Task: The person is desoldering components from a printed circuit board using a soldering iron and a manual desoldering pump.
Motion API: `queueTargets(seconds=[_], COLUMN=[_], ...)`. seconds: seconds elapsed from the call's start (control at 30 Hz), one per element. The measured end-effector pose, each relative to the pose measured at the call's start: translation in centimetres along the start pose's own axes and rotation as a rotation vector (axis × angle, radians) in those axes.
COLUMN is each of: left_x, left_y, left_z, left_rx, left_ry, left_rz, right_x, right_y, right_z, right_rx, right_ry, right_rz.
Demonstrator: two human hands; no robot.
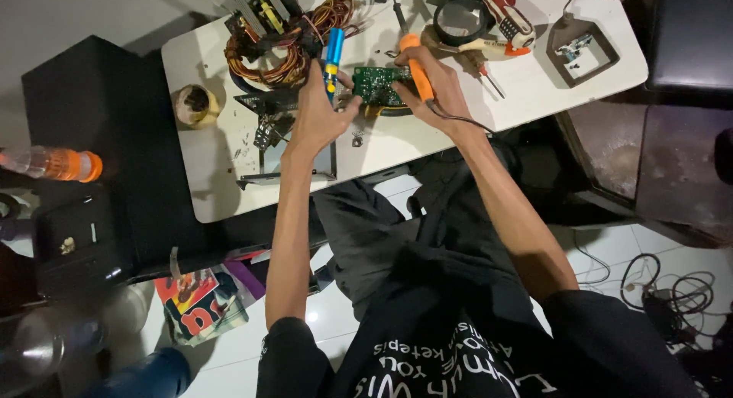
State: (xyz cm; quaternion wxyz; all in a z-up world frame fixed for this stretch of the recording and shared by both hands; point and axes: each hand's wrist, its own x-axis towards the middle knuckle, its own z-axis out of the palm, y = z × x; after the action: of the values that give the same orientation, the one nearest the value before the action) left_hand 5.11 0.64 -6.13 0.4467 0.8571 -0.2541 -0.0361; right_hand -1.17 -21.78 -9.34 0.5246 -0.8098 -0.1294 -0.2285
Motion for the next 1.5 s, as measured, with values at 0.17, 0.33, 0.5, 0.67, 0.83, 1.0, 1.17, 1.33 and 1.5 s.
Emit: queueTargets(seconds=[0.17, 0.33, 0.5, 0.67, 0.83, 1.0, 1.17, 1.33, 1.5], left_x=[0.2, 0.0, 0.0, 0.2, 0.3, 0.2, 0.3, 0.6, 0.5], left_y=[-0.5, -0.1, -0.5, 0.2, 0.0, 0.3, 0.2, -0.6, -0.3], left_z=[0.2, 0.0, 0.2, 0.2, 0.3, 0.3, 0.3, 0.8, 0.6], left_rx=[0.034, 0.018, 0.075, 0.024, 0.134, 0.090, 0.057, 0.040, 0.020], left_ry=[-0.022, 0.056, -0.015, -0.031, 0.003, -0.003, -0.020, -0.008, -0.005], left_rz=[-0.003, 0.099, 0.048, -0.010, -0.105, -0.097, -0.081, -0.052, -0.069], right_x=[-0.3, -1.1, -2.1, -2.5, -3.1, -3.5, -3.4, -3.4, -3.3], right_y=[0.1, -0.8, -0.2, -1.1, -0.6, -1.0, -1.0, -0.8, -1.4], right_z=[0.0, -0.1, 0.4, 0.2, 0.5, 0.5, 0.3, 0.4, 0.5], right_rx=[-0.026, -0.010, -0.016, 0.019, 0.076, -0.122, -0.067, -0.031, -0.023], right_ry=[0.006, 0.034, 0.075, 0.078, 0.079, 0.094, 0.065, 0.069, 0.099], right_rz=[0.013, 0.004, 0.022, 0.046, 0.052, -0.034, -0.022, -0.008, 0.027])
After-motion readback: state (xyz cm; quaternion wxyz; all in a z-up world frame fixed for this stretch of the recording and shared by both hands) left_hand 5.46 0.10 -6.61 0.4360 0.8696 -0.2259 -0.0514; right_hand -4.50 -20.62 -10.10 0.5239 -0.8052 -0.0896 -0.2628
